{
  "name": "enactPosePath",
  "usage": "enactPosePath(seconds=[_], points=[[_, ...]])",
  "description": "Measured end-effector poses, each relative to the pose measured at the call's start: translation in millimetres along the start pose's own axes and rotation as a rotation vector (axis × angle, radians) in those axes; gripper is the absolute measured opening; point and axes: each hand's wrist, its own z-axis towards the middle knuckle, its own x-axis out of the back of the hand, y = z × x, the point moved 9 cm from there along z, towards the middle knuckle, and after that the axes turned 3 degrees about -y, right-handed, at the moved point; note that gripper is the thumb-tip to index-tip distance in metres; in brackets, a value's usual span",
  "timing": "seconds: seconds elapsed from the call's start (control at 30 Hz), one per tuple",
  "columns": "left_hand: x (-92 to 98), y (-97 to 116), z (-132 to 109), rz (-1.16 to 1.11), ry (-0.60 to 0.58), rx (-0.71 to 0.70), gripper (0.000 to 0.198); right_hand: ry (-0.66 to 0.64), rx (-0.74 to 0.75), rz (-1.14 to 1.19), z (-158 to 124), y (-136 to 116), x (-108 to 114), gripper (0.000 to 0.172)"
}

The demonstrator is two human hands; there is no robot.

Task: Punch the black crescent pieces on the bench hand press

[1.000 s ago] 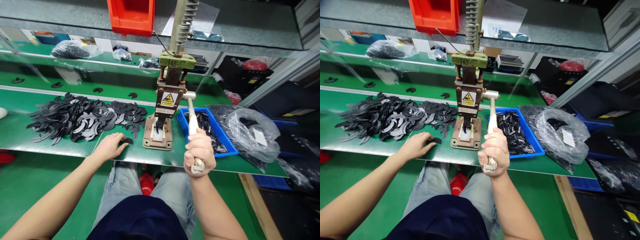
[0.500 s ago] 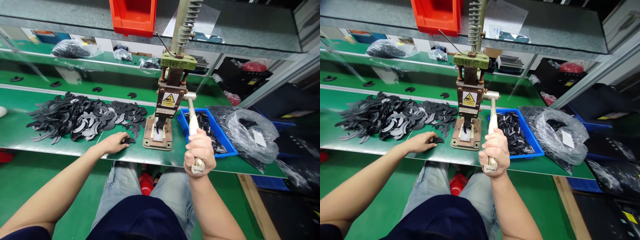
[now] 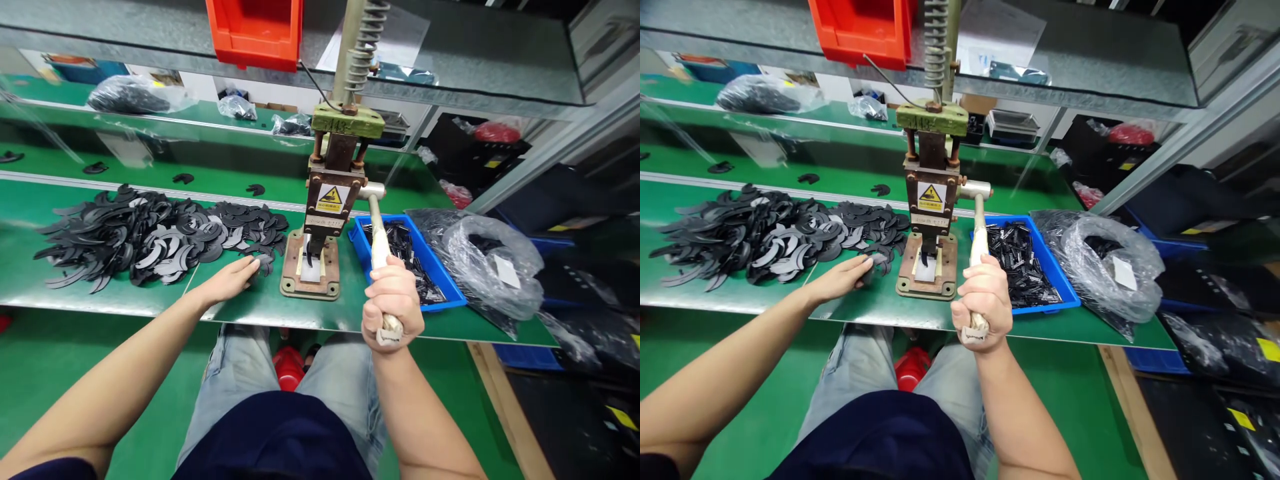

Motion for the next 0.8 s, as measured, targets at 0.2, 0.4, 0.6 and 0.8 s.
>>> enactPosePath(seconds=[0.2, 0.4, 0.6, 0.8], points=[[-39.3, 41.6, 40.8, -0.095, -0.16, -0.091, 0.042, -0.008, -0.01, -0.018, 0.7, 0.1, -0.3, 0.019], [-55.8, 57.1, 74.5, -0.071, -0.16, -0.116, 0.036, -0.018, -0.009, -0.036, 1.5, -1.0, -0.3, 0.019], [-58.2, 68.5, 85.0, 0.003, -0.168, -0.16, 0.029, 0.003, -0.016, -0.056, 1.0, -0.9, 0.5, 0.022], [-60.0, 67.1, 85.8, -0.071, -0.213, -0.084, 0.034, 0.014, -0.034, -0.047, 0.6, -0.2, 0.2, 0.021]])
